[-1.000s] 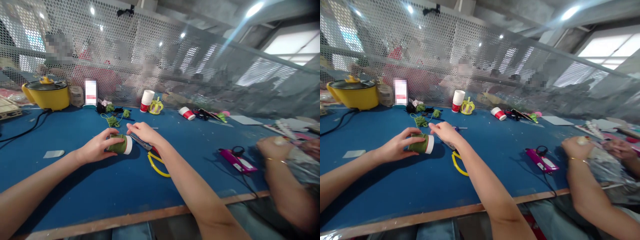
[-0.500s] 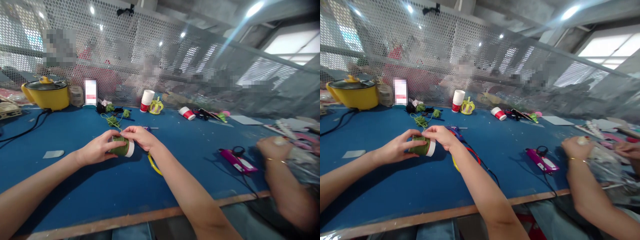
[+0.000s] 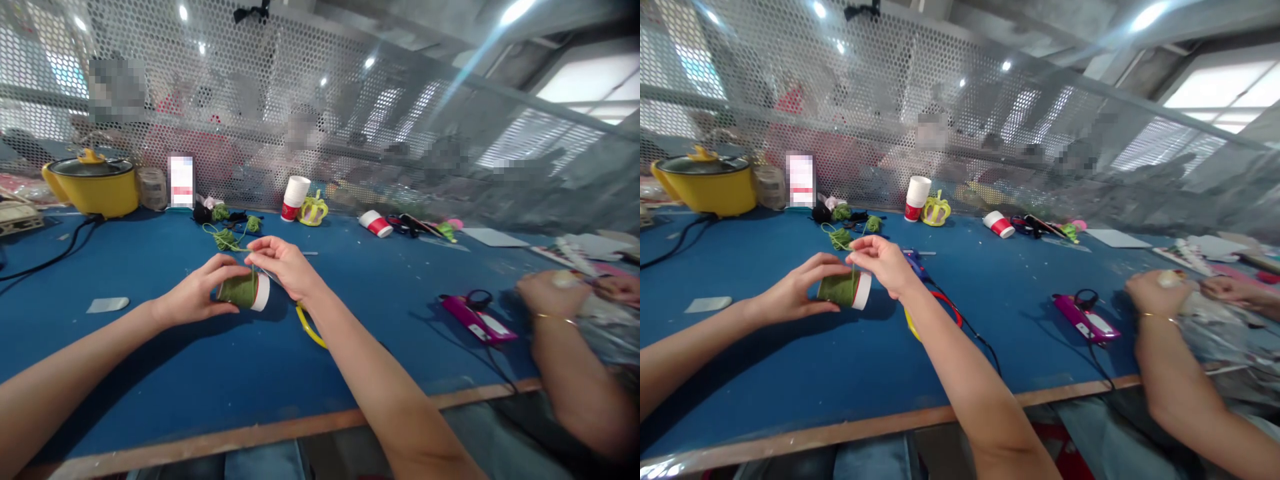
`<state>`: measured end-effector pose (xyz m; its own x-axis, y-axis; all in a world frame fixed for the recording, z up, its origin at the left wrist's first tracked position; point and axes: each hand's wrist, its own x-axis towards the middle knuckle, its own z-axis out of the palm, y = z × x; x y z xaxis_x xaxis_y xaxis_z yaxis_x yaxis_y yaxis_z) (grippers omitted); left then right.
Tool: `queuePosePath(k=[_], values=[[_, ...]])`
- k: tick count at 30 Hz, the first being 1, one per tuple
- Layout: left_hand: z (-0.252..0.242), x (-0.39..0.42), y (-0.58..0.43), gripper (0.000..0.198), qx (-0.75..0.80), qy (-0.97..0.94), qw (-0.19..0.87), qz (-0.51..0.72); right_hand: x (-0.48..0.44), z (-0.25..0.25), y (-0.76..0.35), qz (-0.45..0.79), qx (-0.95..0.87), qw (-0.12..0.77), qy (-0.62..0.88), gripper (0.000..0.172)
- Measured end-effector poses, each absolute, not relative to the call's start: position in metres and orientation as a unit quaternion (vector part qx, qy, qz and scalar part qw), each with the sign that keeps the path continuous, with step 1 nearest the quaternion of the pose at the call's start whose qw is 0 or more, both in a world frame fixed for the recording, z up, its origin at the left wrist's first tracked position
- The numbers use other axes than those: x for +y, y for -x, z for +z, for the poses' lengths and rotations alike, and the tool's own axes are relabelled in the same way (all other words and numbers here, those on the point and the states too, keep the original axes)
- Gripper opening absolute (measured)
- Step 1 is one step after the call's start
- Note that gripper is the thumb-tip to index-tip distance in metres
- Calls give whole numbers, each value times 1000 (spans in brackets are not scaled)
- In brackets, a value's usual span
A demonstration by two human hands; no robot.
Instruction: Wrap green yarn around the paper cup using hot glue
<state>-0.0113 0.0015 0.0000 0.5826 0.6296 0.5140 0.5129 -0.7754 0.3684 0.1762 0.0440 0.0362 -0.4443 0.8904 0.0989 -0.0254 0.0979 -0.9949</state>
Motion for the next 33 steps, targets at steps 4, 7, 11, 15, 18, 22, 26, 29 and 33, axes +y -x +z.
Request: queuePosePath(k=[4, 7, 11, 15, 18, 22, 26, 29, 33], values=[[1, 3, 11, 59, 364, -860, 125, 336, 47, 41, -180, 550, -621, 444, 339, 17], [2, 3, 12, 54, 377, -857, 142, 322, 49, 41, -181, 530, -614, 471, 346, 14], [4, 1, 11, 54, 386, -854, 172, 302, 51, 38, -180, 521, -621, 470, 350, 11], [4, 0, 10, 53, 372, -860, 169, 305, 51, 35, -179, 520, -621, 459, 364, 10], [3, 0, 11, 51, 359, -862, 165, 319, 50, 35, -178, 516, -622, 449, 382, 9], [2, 1, 10, 50, 349, -860, 164, 333, 48, 34, -178, 506, -628, 437, 399, 8], [1, 2, 10, 47, 325, -860, 150, 364, 47, 34, -176, 499, -630, 434, 406, 8], [-1, 3, 10, 46, 318, -859, 138, 378, 46, 32, -175, 497, -631, 436, 406, 7], [-4, 4, 10, 46, 322, -853, 148, 383, 46, 30, -174, 486, -637, 447, 399, 8]])
